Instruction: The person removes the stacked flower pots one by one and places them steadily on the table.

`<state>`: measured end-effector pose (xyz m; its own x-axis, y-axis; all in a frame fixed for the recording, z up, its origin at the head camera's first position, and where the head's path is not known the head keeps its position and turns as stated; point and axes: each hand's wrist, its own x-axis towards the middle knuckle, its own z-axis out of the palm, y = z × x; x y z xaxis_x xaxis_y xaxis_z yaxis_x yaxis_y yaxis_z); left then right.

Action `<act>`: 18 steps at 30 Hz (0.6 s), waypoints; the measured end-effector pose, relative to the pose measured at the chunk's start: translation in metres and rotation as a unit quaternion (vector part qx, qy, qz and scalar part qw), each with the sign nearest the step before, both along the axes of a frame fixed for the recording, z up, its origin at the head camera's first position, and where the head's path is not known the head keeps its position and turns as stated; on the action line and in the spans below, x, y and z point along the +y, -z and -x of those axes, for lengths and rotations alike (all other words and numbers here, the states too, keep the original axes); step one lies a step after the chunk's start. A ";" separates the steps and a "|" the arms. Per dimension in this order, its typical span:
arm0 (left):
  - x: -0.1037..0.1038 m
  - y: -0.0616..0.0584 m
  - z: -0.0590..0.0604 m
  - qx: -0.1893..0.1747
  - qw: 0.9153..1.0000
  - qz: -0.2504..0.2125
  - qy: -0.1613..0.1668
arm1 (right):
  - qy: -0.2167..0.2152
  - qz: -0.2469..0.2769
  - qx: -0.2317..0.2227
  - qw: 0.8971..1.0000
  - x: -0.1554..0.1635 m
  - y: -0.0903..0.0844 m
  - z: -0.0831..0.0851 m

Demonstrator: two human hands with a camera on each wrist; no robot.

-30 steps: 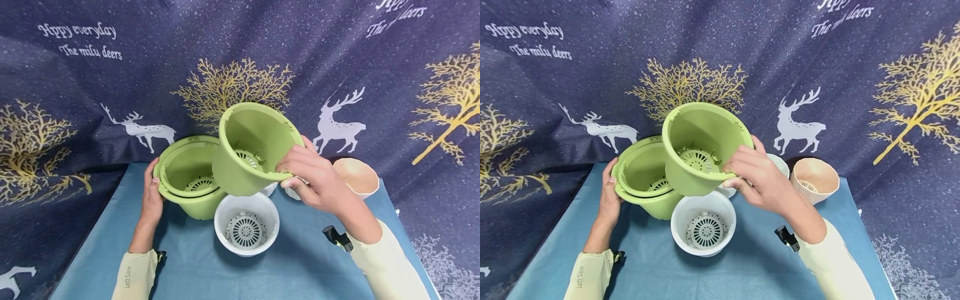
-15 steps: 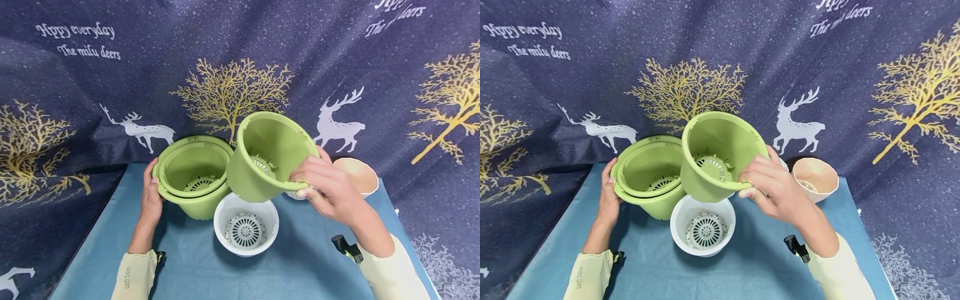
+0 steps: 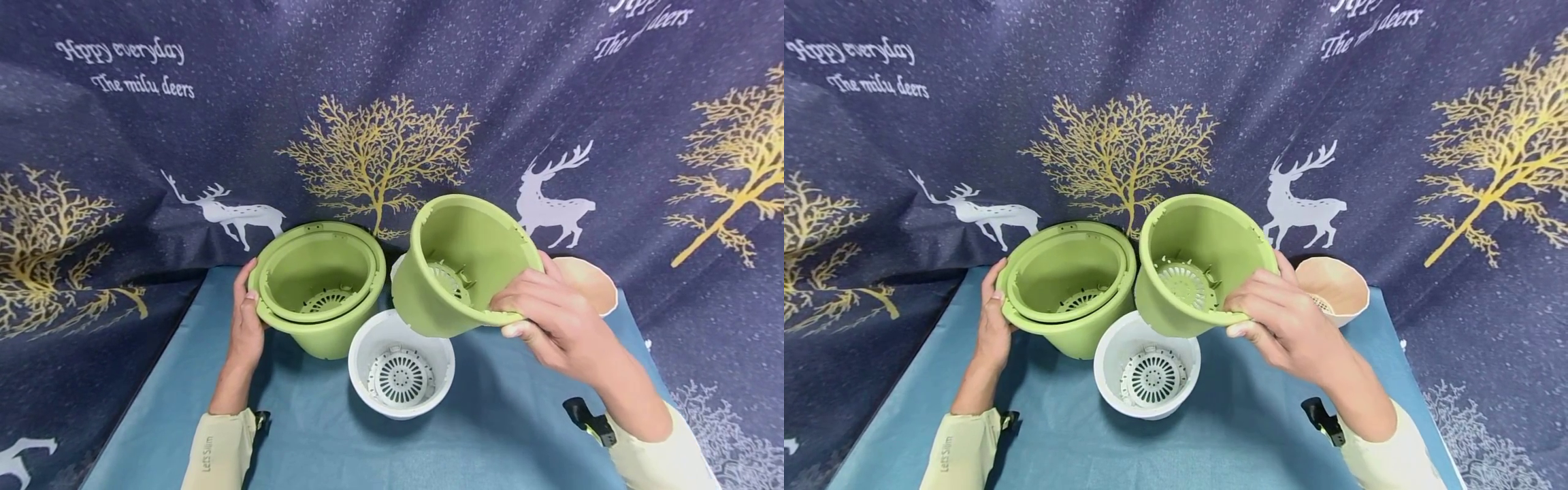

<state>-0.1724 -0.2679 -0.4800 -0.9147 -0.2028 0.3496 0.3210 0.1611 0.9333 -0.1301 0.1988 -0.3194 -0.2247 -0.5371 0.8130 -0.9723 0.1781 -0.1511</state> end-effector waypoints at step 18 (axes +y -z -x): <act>-0.001 -0.002 -0.002 0.001 1.000 -0.015 0.009 | 0.019 -0.008 -0.003 1.000 0.026 0.017 -0.012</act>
